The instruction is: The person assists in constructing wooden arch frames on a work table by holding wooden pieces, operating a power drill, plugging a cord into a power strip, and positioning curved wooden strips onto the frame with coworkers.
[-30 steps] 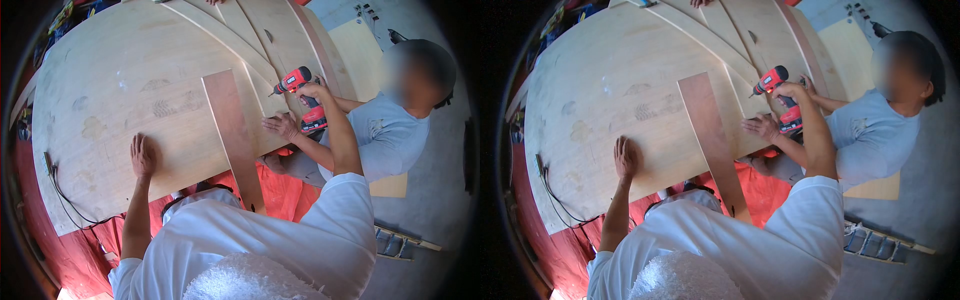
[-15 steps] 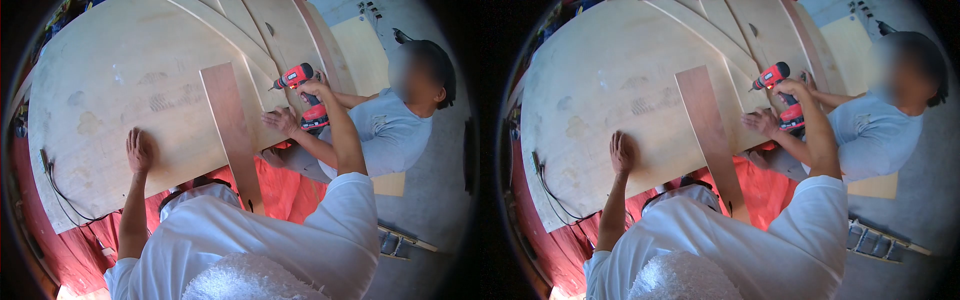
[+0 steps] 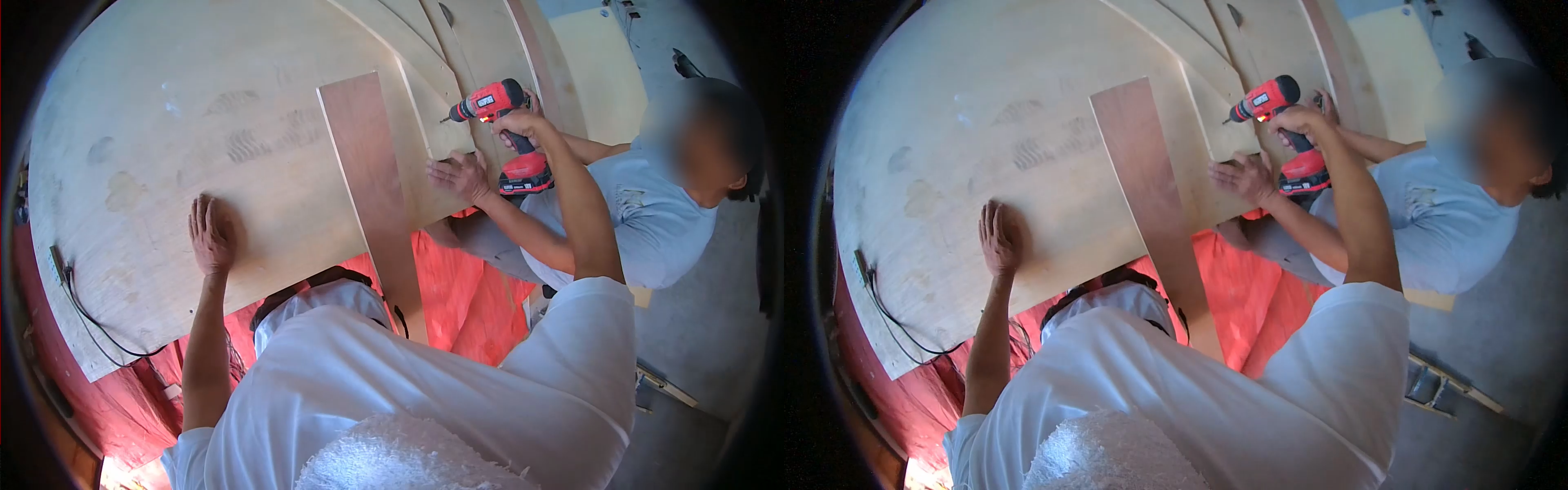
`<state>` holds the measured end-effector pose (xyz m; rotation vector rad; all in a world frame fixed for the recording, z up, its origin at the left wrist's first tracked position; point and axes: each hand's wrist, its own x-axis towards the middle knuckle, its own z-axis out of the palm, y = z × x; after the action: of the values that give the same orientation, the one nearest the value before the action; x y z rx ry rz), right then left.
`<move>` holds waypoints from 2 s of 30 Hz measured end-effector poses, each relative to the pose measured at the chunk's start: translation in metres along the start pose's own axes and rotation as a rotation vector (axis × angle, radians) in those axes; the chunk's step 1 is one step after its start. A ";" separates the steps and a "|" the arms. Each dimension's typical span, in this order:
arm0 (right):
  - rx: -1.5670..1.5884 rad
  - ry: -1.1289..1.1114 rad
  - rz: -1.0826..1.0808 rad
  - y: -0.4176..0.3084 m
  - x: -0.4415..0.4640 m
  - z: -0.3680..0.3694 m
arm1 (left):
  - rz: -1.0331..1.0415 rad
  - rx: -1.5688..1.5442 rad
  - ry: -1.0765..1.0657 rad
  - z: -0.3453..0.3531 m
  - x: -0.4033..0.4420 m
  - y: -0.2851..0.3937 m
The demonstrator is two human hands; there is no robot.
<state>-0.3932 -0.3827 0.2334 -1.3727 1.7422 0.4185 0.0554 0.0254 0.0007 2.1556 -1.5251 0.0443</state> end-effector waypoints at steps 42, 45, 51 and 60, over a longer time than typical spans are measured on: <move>-0.222 0.768 -0.594 -0.060 0.026 0.029 | -0.023 0.032 -0.076 -0.002 -0.004 -0.001; -0.271 0.760 -0.544 -0.112 0.027 0.035 | -0.053 0.034 -0.104 -0.008 -0.002 0.005; -0.581 0.943 -0.634 -0.211 0.148 0.042 | -0.070 0.017 -0.096 -0.013 0.006 0.006; -0.640 1.050 -0.574 -0.315 0.267 0.048 | -0.149 -0.003 -0.183 -0.019 0.011 0.006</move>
<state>-0.0946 -0.6223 0.0716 -2.8057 1.8968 -0.1489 0.0589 0.0216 0.0230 2.3186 -1.4538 -0.2108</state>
